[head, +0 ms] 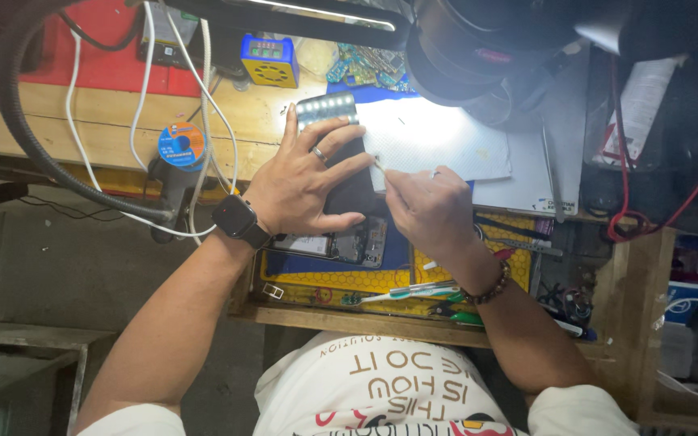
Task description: The person works on a black electronic device at a cluttered workbench. They use a metal pry tool to separate the device's casing and then use a small brush to clean the internal components.
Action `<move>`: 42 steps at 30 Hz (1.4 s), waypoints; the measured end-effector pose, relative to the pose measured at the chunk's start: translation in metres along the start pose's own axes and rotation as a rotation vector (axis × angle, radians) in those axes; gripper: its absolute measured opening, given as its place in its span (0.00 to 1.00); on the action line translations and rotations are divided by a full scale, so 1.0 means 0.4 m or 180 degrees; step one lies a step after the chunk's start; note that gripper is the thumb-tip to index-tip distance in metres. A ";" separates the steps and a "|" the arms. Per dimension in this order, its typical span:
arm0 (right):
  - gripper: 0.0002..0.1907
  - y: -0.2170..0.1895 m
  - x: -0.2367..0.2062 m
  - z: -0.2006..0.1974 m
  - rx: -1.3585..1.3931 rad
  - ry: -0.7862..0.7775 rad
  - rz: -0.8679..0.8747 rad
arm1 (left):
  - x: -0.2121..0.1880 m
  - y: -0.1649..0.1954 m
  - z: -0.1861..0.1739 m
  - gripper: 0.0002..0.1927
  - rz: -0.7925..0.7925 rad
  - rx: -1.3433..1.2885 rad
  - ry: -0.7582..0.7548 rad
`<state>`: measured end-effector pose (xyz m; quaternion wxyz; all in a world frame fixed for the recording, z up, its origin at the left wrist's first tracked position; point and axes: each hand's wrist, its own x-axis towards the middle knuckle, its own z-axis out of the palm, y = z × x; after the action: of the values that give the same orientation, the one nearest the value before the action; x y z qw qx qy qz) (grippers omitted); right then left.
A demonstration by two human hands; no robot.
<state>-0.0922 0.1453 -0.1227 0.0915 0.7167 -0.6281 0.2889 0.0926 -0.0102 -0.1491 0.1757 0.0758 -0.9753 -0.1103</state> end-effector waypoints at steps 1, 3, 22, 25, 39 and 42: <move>0.02 0.000 0.000 0.001 0.0024 0.0008 -0.0029 | 0.000 0.000 0.000 0.40 0.0007 -0.0026 0.0035; 0.02 0.001 -0.001 0.003 0.0094 0.0034 0.0069 | 0.000 -0.003 -0.001 0.40 0.0000 -0.0034 0.0085; 0.02 0.011 -0.005 0.001 -0.0078 0.0092 0.0129 | 0.023 0.022 -0.017 0.40 0.0002 -0.0102 0.0002; 0.03 0.010 -0.006 0.001 -0.0058 0.0171 0.0063 | 0.022 0.020 -0.016 0.39 0.0012 -0.0076 0.0019; 0.02 0.007 -0.002 -0.004 -0.0019 0.0102 0.0091 | 0.021 0.019 -0.017 0.40 0.0001 -0.0023 -0.0019; 0.02 0.009 -0.004 -0.004 -0.0039 0.0128 0.0054 | 0.022 0.017 -0.019 0.40 -0.0004 -0.0025 -0.0030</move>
<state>-0.0961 0.1466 -0.1231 0.1061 0.7049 -0.6339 0.3001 0.0863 -0.0066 -0.1378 0.1713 0.0752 -0.9756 -0.1146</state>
